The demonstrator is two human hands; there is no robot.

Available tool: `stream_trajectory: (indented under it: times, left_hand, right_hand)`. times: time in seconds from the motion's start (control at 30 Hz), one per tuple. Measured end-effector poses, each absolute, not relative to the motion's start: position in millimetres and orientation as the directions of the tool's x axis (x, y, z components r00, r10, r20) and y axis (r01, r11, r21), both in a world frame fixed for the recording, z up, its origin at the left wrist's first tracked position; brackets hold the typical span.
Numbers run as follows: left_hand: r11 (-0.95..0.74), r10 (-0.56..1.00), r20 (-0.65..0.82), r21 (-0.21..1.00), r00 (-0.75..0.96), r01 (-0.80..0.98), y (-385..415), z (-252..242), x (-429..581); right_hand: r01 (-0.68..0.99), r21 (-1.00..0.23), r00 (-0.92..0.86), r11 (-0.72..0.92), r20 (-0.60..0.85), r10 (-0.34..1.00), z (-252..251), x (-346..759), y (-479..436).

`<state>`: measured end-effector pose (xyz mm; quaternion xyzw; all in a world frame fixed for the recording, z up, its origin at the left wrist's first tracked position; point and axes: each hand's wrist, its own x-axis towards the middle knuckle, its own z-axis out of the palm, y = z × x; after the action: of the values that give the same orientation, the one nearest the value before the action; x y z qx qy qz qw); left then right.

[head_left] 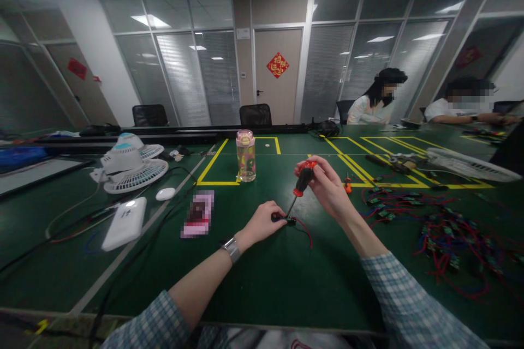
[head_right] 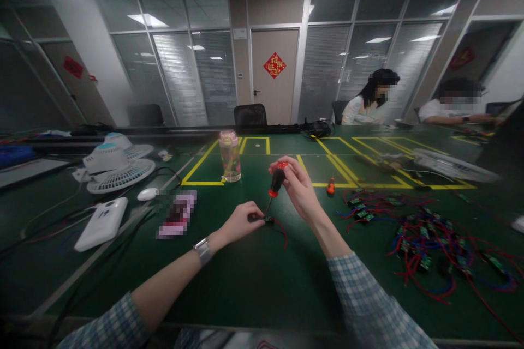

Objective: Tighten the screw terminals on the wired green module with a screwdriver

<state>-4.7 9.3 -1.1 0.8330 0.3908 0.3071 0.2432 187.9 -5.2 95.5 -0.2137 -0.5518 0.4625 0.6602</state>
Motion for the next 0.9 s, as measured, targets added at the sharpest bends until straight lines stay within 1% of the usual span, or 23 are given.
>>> stream_trajectory:
  times: [0.2,0.37,0.5,0.63,0.9]
  left_hand:
    - [-0.564,0.811,0.317,0.649,0.492,0.511,9.2,-2.5,-4.7]
    - [-0.563,0.806,0.289,0.641,0.516,0.521,6.5,3.8,-4.8]
    - [-0.558,0.804,0.276,0.654,0.526,0.511,5.4,5.7,-5.2]
    - [-0.556,0.808,0.287,0.661,0.515,0.503,6.3,2.5,-5.3]
    - [-0.569,0.802,0.293,0.641,0.52,0.515,5.6,4.3,-4.6]
  right_hand:
    - [-0.394,-0.785,-0.022,0.479,0.529,0.848,92.7,186.4,-4.7]
    - [-0.345,-0.78,0.014,0.522,0.552,0.834,89.2,187.2,-3.0]
    - [-0.332,-0.782,0.024,0.527,0.551,0.834,88.0,189.5,-1.2]
    - [-0.308,-0.787,0.025,0.535,0.555,0.831,88.6,190.3,-0.9]
    - [-0.32,-0.785,0.029,0.53,0.551,0.834,89.2,190.2,-2.2]
